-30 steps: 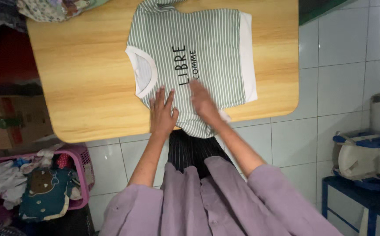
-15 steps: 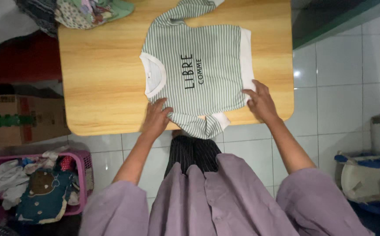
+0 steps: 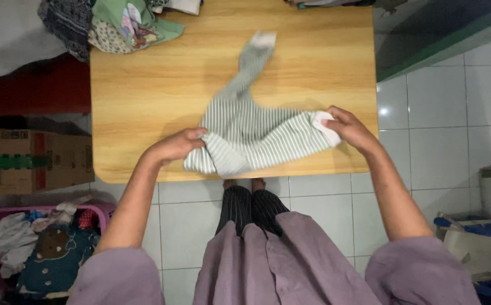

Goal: The person folds a black garment, a green-and-white striped infant shirt, and a white graphic t-shirt by hand on a wooden table.

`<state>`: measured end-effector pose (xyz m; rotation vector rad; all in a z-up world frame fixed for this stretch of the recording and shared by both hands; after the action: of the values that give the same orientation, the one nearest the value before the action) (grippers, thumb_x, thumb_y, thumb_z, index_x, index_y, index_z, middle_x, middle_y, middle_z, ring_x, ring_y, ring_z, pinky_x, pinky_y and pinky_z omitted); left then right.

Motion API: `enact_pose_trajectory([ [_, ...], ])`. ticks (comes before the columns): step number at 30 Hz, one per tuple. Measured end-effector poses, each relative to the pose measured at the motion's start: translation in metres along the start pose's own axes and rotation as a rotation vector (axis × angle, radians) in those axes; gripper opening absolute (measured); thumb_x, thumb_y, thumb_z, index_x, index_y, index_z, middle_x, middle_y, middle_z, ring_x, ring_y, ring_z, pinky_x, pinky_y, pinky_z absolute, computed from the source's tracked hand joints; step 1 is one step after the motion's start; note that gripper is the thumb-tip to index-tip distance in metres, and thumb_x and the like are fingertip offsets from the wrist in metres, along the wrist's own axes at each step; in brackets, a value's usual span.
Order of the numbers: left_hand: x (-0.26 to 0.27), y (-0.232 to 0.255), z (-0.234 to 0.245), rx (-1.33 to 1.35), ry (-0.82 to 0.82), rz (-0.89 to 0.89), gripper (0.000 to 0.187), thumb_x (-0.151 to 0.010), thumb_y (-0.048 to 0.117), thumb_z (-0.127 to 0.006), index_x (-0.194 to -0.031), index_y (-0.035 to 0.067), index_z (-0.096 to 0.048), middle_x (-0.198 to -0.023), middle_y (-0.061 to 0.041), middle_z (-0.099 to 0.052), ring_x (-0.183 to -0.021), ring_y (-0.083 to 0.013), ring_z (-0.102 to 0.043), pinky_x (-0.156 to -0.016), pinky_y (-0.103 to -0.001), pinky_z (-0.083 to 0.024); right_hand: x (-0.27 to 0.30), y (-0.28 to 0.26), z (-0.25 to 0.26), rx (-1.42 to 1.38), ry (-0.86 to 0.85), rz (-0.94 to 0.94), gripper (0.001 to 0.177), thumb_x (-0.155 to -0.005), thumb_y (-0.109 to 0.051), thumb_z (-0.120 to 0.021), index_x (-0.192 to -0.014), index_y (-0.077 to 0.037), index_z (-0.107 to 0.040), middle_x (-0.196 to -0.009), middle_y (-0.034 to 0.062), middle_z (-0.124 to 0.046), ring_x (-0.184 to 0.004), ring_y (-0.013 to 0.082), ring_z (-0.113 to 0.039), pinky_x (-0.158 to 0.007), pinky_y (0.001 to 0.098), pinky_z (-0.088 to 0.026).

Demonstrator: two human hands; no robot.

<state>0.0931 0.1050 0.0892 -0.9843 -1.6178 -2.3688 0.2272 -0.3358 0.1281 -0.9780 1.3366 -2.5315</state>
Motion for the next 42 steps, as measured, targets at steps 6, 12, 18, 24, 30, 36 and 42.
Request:
enact_pose_trajectory([
  [6,-0.030,0.068,0.045,0.682,-0.019,-0.064,0.063,-0.094,0.015,-0.059,-0.153,-0.001,-0.046,-0.137,-0.020,-0.065,-0.118,-0.0271,-0.065,-0.103,-0.038,-0.054,-0.025,-0.028,0.041,-0.329,0.032,-0.032,0.012,-0.101,-0.020,-0.060,-0.109,-0.011,-0.063,-0.098,-0.0011,-0.067,-0.090,0.0095,-0.062,-0.081,0.0258,-0.050],
  [12,-0.133,0.018,0.083,0.596,0.624,-0.103,0.064,-0.103,0.015,-0.054,-0.161,0.003,-0.032,-0.146,-0.030,-0.053,-0.131,-0.0415,-0.052,-0.109,-0.046,-0.045,-0.118,0.014,0.049,-0.129,0.561,0.278,0.031,-0.101,-0.014,-0.063,-0.132,-0.012,-0.060,-0.101,0.0019,-0.061,-0.085,0.0101,-0.056,-0.073,0.0285,-0.049],
  [18,-0.088,-0.014,-0.008,-0.314,0.743,-0.264,0.060,-0.088,0.014,-0.074,-0.143,0.000,-0.052,-0.138,-0.026,-0.054,-0.128,-0.0424,-0.051,-0.109,-0.047,-0.042,-0.111,0.043,-0.051,0.473,0.404,0.643,0.045,-0.095,-0.010,-0.075,-0.139,-0.013,-0.065,-0.125,0.0170,-0.060,-0.112,0.0362,-0.064,-0.097,0.0452,-0.054],
  [24,-0.003,0.015,-0.123,-0.662,0.137,-0.277,0.058,-0.081,0.034,-0.079,-0.133,0.014,-0.062,-0.133,-0.013,-0.060,-0.122,-0.0324,-0.056,-0.105,-0.048,-0.043,-0.107,-0.011,-0.083,0.619,0.406,0.267,0.057,-0.085,-0.023,-0.075,-0.136,-0.002,-0.059,-0.117,0.0301,-0.058,-0.090,0.0477,-0.064,-0.069,0.0556,-0.053],
  [30,-0.010,0.005,-0.156,-0.927,0.335,-0.620,0.049,-0.085,0.009,-0.067,-0.133,0.018,-0.064,-0.138,-0.011,-0.059,-0.123,-0.0286,-0.056,-0.104,-0.049,-0.042,-0.197,-0.044,-0.045,0.459,0.515,0.369,0.018,-0.104,-0.020,-0.062,-0.115,-0.006,-0.065,-0.090,0.0171,-0.074,-0.083,0.0375,-0.073,-0.074,0.0498,-0.058],
  [36,-0.039,-0.006,-0.121,-0.430,0.220,-0.184,0.032,-0.096,0.009,-0.061,-0.126,0.016,-0.069,-0.121,-0.009,-0.070,-0.112,-0.0264,-0.067,-0.100,-0.039,-0.052,-0.174,-0.069,-0.035,-0.037,0.317,0.522,0.078,-0.104,-0.009,-0.071,-0.161,-0.006,-0.019,-0.160,0.0215,-0.041,-0.136,0.0280,-0.055,-0.110,0.0373,-0.049],
  [42,-0.066,-0.027,-0.027,0.116,0.790,-0.125,0.023,-0.110,0.021,-0.056,-0.125,0.008,-0.068,-0.115,-0.013,-0.073,-0.107,-0.0263,-0.069,-0.096,-0.042,-0.053,-0.081,0.011,-0.073,0.141,0.159,0.273,0.064,-0.097,-0.005,-0.064,-0.157,-0.018,-0.046,-0.139,0.0112,-0.063,-0.116,0.0201,-0.064,-0.095,0.0347,-0.054],
])
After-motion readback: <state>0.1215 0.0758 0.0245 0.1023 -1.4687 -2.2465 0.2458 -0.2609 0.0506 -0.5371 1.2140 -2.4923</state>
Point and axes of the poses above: each hand's wrist, its own x-axis away from the middle knuckle, its own z-axis out of the back of the hand, y = z × x, the point moved 5 cm from there along -x, towards the middle knuckle
